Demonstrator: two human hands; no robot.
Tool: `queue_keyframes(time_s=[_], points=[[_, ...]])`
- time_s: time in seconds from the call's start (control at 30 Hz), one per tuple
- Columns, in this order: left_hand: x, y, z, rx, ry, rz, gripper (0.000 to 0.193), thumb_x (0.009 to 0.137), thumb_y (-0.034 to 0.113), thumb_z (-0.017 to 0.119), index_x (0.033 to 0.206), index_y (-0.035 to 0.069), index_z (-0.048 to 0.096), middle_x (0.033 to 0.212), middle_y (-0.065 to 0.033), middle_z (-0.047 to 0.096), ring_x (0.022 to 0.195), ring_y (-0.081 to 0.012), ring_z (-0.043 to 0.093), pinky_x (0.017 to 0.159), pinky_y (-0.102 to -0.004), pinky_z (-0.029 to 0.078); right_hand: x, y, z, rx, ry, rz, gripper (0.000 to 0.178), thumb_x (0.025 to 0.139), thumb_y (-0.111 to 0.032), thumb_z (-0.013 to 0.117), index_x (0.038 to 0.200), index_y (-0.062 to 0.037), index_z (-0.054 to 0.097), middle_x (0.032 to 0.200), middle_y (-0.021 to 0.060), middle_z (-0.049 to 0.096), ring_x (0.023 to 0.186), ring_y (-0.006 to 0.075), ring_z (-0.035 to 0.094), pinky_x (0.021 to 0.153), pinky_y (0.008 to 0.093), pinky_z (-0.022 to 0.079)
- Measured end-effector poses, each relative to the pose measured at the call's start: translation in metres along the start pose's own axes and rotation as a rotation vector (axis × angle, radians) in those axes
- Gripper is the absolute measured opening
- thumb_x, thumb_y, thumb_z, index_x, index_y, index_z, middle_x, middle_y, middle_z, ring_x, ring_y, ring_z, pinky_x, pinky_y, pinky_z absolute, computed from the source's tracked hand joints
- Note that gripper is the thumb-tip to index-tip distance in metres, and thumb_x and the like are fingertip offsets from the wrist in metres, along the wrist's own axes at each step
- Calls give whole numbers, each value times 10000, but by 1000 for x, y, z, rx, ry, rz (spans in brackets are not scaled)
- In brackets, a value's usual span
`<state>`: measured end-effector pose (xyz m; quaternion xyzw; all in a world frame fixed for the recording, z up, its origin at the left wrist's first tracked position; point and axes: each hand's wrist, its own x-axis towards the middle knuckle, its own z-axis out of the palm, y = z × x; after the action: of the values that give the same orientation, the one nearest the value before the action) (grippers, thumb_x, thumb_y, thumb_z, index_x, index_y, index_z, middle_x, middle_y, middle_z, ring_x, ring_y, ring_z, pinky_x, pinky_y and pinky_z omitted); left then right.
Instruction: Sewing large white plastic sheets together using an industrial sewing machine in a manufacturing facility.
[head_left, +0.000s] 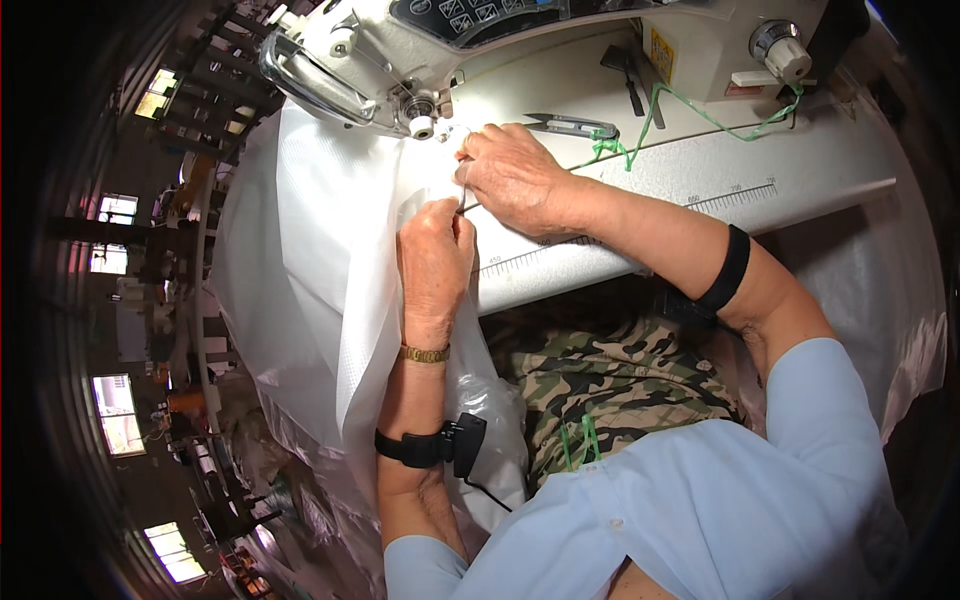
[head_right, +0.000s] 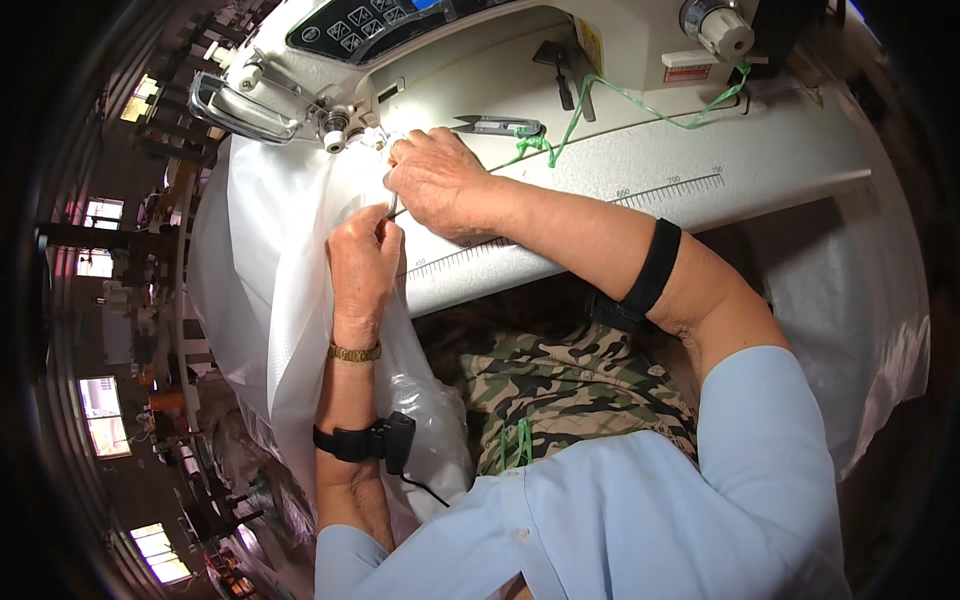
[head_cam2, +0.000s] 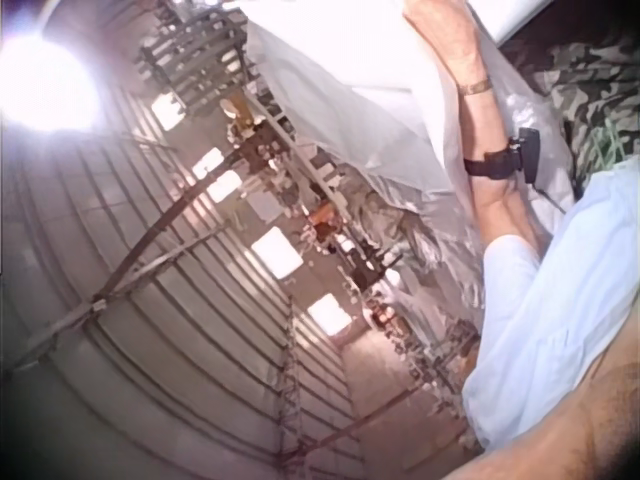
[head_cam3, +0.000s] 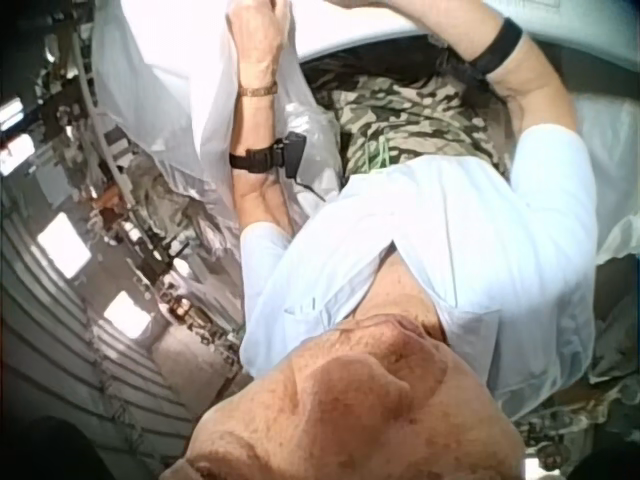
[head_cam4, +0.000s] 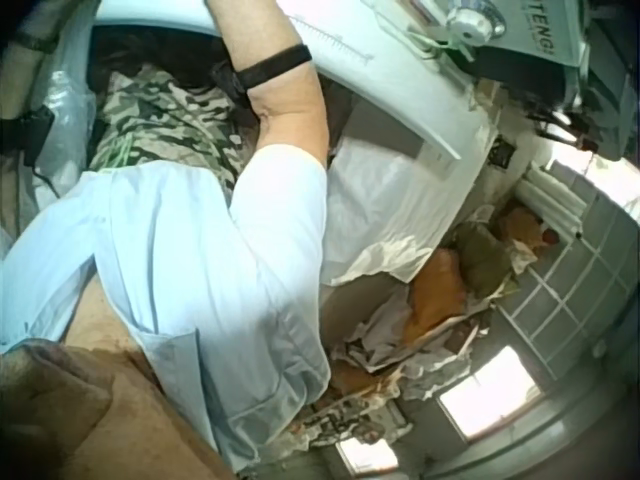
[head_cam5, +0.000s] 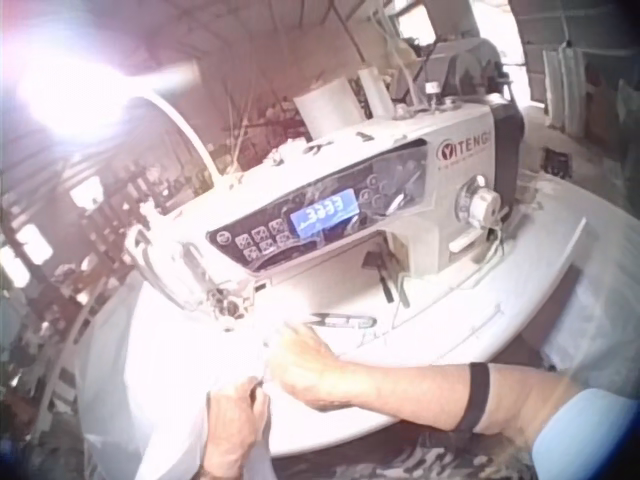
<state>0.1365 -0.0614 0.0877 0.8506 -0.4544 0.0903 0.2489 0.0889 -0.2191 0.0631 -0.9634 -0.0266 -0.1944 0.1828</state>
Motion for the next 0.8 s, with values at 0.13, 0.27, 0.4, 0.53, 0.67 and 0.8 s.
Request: queue_keyframes(time_s=[0.13,0.27,0.4,0.53,0.67,0.8], points=[[10,-12,5,25,37,-27,155,803,22,619,919,-52,689,750,-214,644,660,-330,648,646,-400,503,-1,-1,3,-17,69,-48,242,926,-139,498,982,-33,709,1102,132,626,1071,272,543,942,406,393],[18,-18,10,24,73,-13,163,802,26,626,927,-48,700,761,-219,655,667,-336,653,658,-404,507,-1,-5,2,-46,80,-59,226,920,-154,509,986,-31,687,1072,125,615,1062,268,535,934,409,389],[21,-19,12,30,85,-25,164,798,29,626,920,-45,708,754,-224,657,669,-343,654,665,-409,509,0,-8,0,-54,81,-36,217,917,-165,524,973,-34,688,1053,125,613,1059,272,537,929,411,398],[28,-17,16,49,104,-25,128,792,42,621,843,-43,702,729,-234,646,672,-367,650,665,-428,508,4,-9,-2,-94,58,-3,196,870,-113,565,980,-38,708,1086,127,630,1097,260,549,935,392,410],[31,-17,23,85,107,-55,122,793,67,618,798,-31,690,717,-228,644,670,-369,650,658,-430,507,3,-7,-1,-134,62,12,197,876,-119,566,988,-43,710,1077,113,635,1087,250,560,935,382,417],[35,-15,25,91,90,-70,121,795,73,616,782,-20,692,720,-229,646,672,-372,652,669,-440,511,6,-3,3,-154,117,-1,208,909,-203,566,942,-43,696,1001,99,618,1027,261,559,893,400,429]])
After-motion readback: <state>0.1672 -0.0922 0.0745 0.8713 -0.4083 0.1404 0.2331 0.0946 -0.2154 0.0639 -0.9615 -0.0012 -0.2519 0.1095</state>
